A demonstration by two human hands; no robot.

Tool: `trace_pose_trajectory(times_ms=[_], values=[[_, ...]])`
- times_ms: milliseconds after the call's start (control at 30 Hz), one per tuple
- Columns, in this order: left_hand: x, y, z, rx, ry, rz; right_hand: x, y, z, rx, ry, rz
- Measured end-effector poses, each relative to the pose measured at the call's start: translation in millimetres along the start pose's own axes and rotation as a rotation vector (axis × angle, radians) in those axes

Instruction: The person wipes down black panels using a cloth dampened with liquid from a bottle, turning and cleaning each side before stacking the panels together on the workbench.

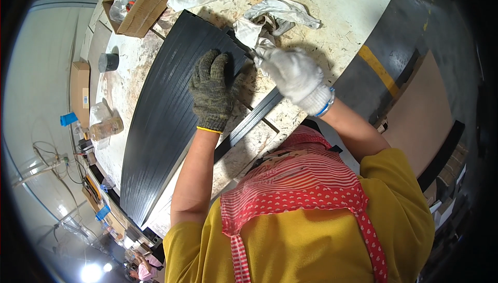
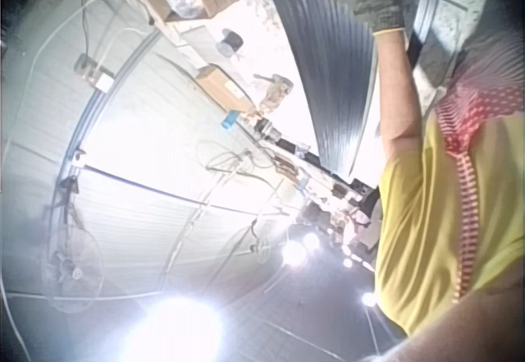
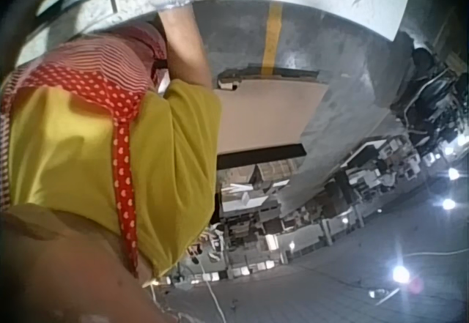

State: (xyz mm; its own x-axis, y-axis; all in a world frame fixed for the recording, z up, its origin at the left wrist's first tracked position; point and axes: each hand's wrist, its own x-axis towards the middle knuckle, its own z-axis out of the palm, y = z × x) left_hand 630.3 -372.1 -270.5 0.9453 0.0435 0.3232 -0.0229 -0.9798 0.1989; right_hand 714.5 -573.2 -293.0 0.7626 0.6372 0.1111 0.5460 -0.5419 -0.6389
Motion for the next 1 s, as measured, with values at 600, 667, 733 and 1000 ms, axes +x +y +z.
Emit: trace_pose_trajectory(times_ms=[600, 667, 733, 1000], values=[[2, 6, -2, -0.007, -0.013, -0.018, 71, 37, -2, -0.551, -0.228, -0.021], [1, 0, 1, -0.013, 0.004, 0.004, 76, 28, -10, -0.519, -0.137, 0.035], [-2, -1, -3, -0.021, 0.022, 0.021, 81, 22, -44, -0.231, -0.16, 0.138], [-14, -2, -38, -0.985, 0.268, -0.395, 30, -17, -63, 1.1, 0.074, -0.075]])
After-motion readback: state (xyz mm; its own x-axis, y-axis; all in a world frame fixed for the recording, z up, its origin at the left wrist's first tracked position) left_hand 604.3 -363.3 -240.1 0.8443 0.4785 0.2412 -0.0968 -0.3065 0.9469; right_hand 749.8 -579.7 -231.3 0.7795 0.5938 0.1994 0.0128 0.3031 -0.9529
